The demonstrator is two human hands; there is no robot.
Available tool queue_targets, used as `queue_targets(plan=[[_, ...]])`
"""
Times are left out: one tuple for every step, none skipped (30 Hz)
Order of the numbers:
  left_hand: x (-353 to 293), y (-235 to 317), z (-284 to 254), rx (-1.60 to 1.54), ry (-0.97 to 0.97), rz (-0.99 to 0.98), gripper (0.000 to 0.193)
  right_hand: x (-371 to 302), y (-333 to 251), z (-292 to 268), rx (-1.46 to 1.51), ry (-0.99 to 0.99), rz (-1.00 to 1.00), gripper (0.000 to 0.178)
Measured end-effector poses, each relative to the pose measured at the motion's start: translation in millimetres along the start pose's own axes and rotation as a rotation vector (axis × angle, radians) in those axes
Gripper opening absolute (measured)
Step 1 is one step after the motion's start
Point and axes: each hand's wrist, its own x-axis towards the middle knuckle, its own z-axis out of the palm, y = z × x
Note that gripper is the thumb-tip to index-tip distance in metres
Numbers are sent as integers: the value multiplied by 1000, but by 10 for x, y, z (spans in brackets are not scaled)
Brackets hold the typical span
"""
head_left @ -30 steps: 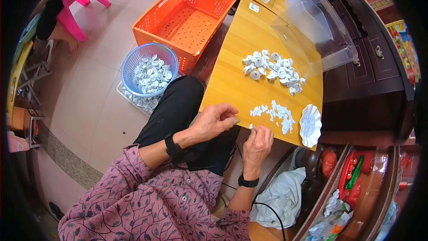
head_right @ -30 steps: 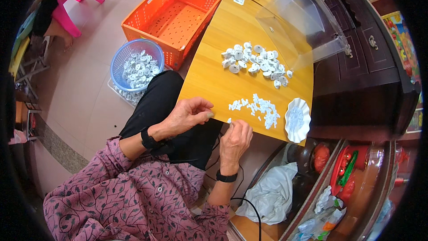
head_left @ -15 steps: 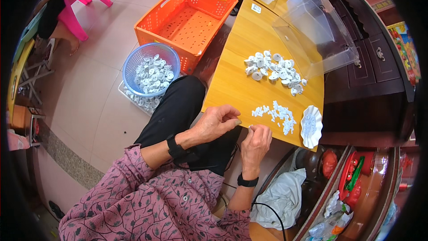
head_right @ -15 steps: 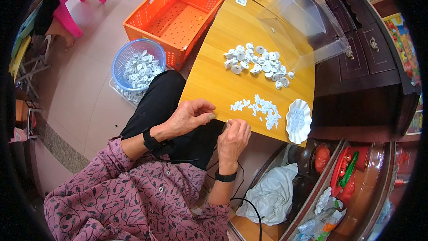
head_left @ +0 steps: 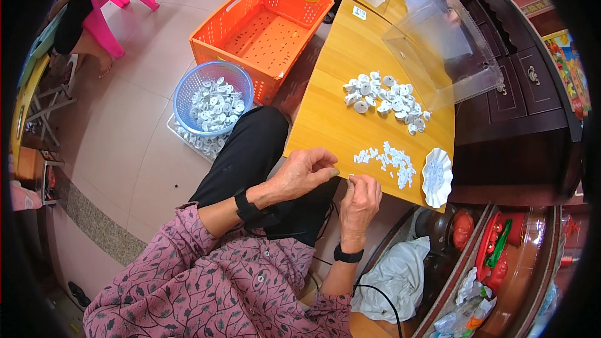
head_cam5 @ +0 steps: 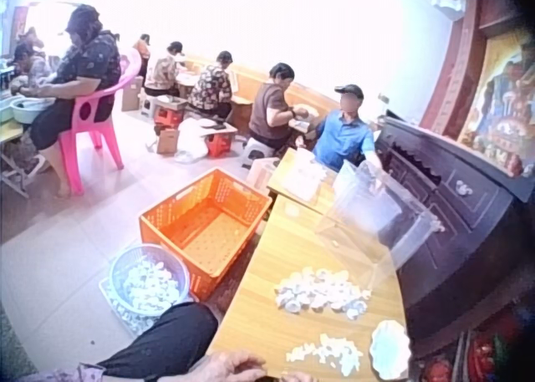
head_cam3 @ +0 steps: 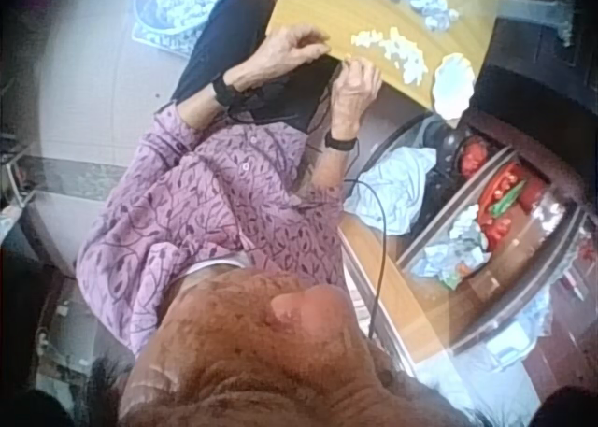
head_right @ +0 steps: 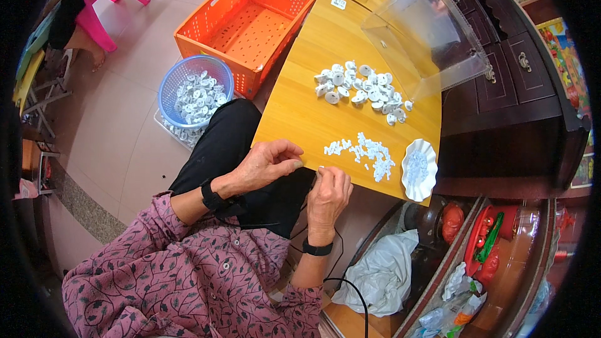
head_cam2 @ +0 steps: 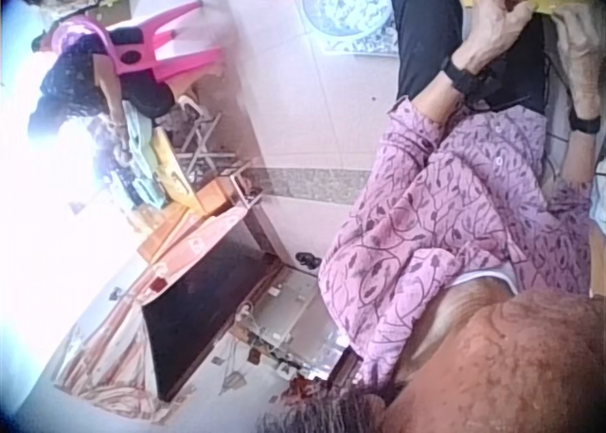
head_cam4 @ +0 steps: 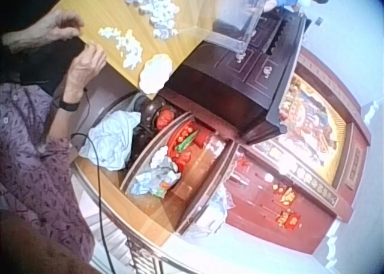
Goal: Assembling small white plastic components into larger pieces at a workbench.
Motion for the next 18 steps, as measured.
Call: queue_targets(plan=[[0,2,0,4,-2,1,29,1,3,6,-1,1,0,14],[3,-1,2,4,-2,2,29,0,6,19,-9,-1,9,13],[3,-10,2,4,-2,1,29,1,5,30,-17,-3,18,13],[4,-18,2,3,-2,0,30,6,-4,37,-17,-3,18,13],[5,-21,3,3,-2,0,30,12,-15,44,-38,-17,30,12],[7,-24,0,2,-5,0,30,16,-23,47,-59,-31,41,12],[8,-26,-2,1,-8,0,30,18,-26,40,-60,-32,41,12],[7,-20,-5,1,-8,0,30,22,-29,28,-34,-32,39,15],[4,-9,-10,-4,-10,-8,30,28,-36,16,-8,-33,37,17],[4,-4,-15,-9,-11,-17,30,34,-53,-4,-8,-34,36,17],[6,-8,-19,-9,-10,-17,30,38,-76,-28,-3,-43,36,20],[7,-12,-20,-9,-14,-18,30,38,-88,-42,1,-52,36,22],[7,-17,-21,-10,-17,-18,30,38,-89,-41,1,-52,36,22],[8,-24,-23,-10,-17,-18,30,37,-89,-38,-8,-52,35,24],[10,-31,-26,-9,-19,-18,30,35,-87,-35,-17,-51,35,26],[10,-34,-27,-7,-22,-18,30,33,-80,-28,-17,-52,35,26],[8,-33,-24,-8,-21,-18,30,28,-67,-16,-25,-39,22,25],[9,-31,-22,-23,-23,-17,30,25,-55,-2,-33,-25,9,24]])
